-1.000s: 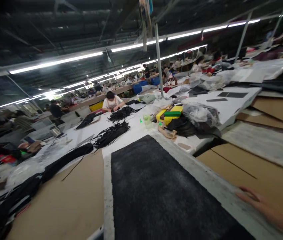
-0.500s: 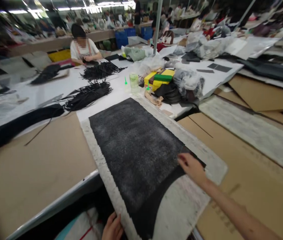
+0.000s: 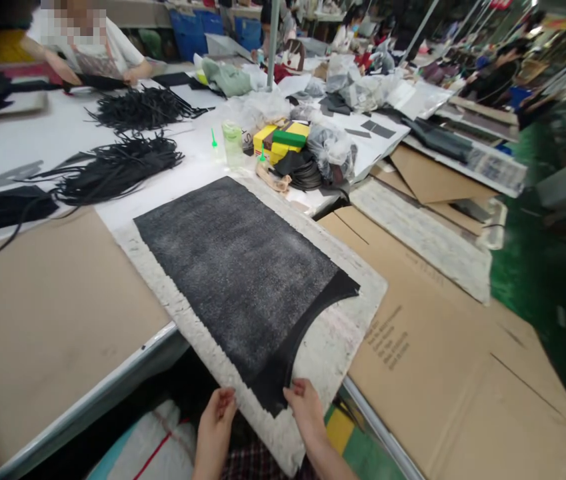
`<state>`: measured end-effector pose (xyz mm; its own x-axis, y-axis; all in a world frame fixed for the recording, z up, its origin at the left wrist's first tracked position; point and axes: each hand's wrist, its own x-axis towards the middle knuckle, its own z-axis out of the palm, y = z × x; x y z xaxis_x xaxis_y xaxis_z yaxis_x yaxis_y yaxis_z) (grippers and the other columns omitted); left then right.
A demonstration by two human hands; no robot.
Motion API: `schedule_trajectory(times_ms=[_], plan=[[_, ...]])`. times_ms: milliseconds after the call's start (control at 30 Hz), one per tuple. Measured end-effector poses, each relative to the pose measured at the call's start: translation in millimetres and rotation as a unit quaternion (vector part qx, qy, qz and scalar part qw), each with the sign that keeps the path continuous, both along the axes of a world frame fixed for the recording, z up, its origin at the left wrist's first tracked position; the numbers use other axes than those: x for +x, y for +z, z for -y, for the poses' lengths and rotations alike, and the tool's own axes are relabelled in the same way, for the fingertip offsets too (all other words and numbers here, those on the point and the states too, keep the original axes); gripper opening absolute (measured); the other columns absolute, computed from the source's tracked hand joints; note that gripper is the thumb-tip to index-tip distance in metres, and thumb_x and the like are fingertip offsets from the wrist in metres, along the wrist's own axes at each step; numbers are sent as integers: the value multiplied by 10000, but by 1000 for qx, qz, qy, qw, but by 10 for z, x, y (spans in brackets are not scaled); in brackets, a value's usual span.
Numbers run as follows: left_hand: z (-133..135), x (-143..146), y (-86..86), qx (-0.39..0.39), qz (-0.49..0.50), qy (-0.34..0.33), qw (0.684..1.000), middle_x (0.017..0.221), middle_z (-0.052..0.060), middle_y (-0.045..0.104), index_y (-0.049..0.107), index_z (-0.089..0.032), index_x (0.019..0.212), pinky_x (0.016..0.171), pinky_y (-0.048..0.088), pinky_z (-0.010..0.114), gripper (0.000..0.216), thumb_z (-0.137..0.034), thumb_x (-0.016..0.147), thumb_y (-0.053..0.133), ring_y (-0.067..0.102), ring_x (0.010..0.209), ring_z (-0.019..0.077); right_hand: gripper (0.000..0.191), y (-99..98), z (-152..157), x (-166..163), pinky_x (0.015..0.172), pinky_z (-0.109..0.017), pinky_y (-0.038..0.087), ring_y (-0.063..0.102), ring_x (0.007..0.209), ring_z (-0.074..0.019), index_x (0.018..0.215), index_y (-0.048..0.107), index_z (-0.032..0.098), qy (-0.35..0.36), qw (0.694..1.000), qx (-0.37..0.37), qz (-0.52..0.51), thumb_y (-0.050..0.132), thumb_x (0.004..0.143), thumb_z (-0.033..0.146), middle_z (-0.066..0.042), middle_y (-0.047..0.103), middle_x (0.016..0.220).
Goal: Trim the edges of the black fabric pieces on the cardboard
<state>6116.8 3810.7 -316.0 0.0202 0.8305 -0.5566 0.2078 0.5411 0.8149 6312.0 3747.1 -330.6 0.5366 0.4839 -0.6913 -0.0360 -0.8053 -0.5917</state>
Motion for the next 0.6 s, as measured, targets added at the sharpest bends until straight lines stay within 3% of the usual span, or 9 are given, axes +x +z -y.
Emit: schedule_trajectory(times_ms=[133, 267, 600], plan=[[14, 11, -22, 20, -21, -41, 999, 813, 78, 674, 608, -188, 818, 742, 515, 347, 360, -539, 748, 569, 654, 769, 249, 422, -74, -74, 36, 530, -284, 373, 561, 633, -227, 814, 561, 162, 3, 1000, 17, 17, 518, 608, 528, -50, 593, 672], [74, 92, 26, 56, -52, -101, 992, 886, 80, 668, 614, -198, 886, 776, 516, 357, 324, -485, 828, 476, 652, 813, 233, 319, -106, -106, 88, 548, -270, 340, 509, 626, -198, 634, 516, 185, 4, 998, 55, 16, 560, 592, 498, -13, 522, 586], [108, 283, 154, 171, -124, -230, 950, 1003, 73, 639, 627, -227, 994, 908, 504, 392, 280, -290, 905, 369, 615, 1000, 218, 392, 19, -123, 67, 448, -234, 385, 530, 534, -176, 746, 542, 181, -87, 984, 73, -138, 654, 578, 516, 4, 533, 582]])
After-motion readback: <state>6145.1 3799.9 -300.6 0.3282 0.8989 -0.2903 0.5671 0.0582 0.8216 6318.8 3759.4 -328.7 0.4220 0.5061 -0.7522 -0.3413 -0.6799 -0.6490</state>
